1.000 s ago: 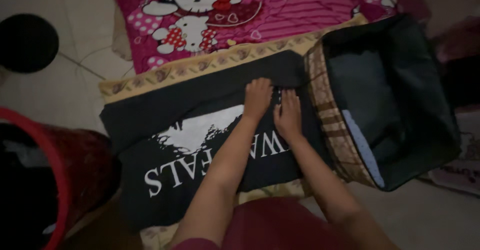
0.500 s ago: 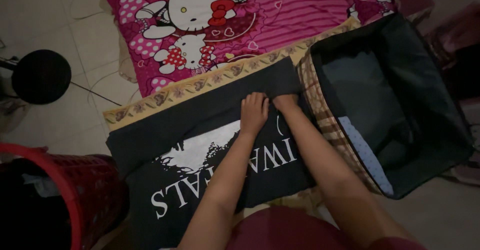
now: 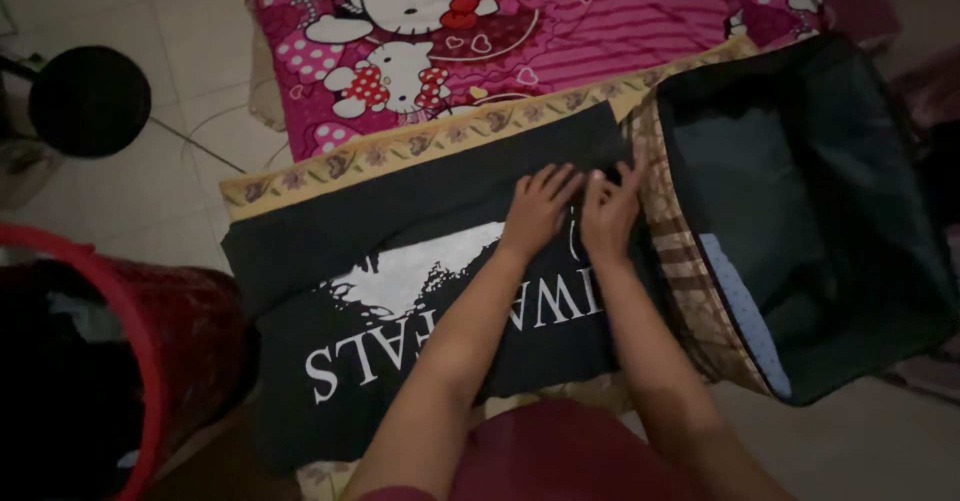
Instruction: The person folds a black t-shirt on a mat on the floor and places it into a bag.
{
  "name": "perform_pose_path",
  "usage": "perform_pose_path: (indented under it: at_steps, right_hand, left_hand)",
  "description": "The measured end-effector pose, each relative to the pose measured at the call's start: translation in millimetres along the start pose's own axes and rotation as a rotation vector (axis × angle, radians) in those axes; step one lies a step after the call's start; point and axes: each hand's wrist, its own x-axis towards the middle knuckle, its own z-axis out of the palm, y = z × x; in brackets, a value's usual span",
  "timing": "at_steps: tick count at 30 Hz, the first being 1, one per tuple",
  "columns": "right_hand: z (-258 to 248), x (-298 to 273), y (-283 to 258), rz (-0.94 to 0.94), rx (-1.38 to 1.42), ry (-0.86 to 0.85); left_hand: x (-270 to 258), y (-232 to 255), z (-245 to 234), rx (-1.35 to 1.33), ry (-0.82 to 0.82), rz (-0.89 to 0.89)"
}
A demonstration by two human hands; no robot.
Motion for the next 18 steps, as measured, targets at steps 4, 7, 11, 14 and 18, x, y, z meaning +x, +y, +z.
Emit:
perform_pose_path:
  at_steps: [4, 7, 11, 14, 18]
  right_hand:
    - [-19.3, 23.7, -10.7, -0.123, -0.257, -0.242]
    - [-20.6, 33.3, -4.0, -0.016, -0.445, -0.391]
    - [-21.9, 39.6, -12.2, 0.139, -0.62, -0.55]
    - [-30.5, 34.4, -28.9, 0.121, -0.633, -0.619]
    - [-47.2, 30.6, -42.7, 0.148, -0.638, -0.784]
  left_hand:
    - [-3.8, 10.2, 8.5, 0.045, -0.05, 0.101]
    - [-10.8, 27.3, -12.0, -0.007, -0.058, -0.021]
    - [-38.5, 39.4, -49.7, -0.097, 0.005, -0.239]
    - [-70.0, 24.2, -73.6, -0.147, 0.14, -0.295]
    - [-139.8, -20.4, -132.1, -0.047, 0.402, -0.405]
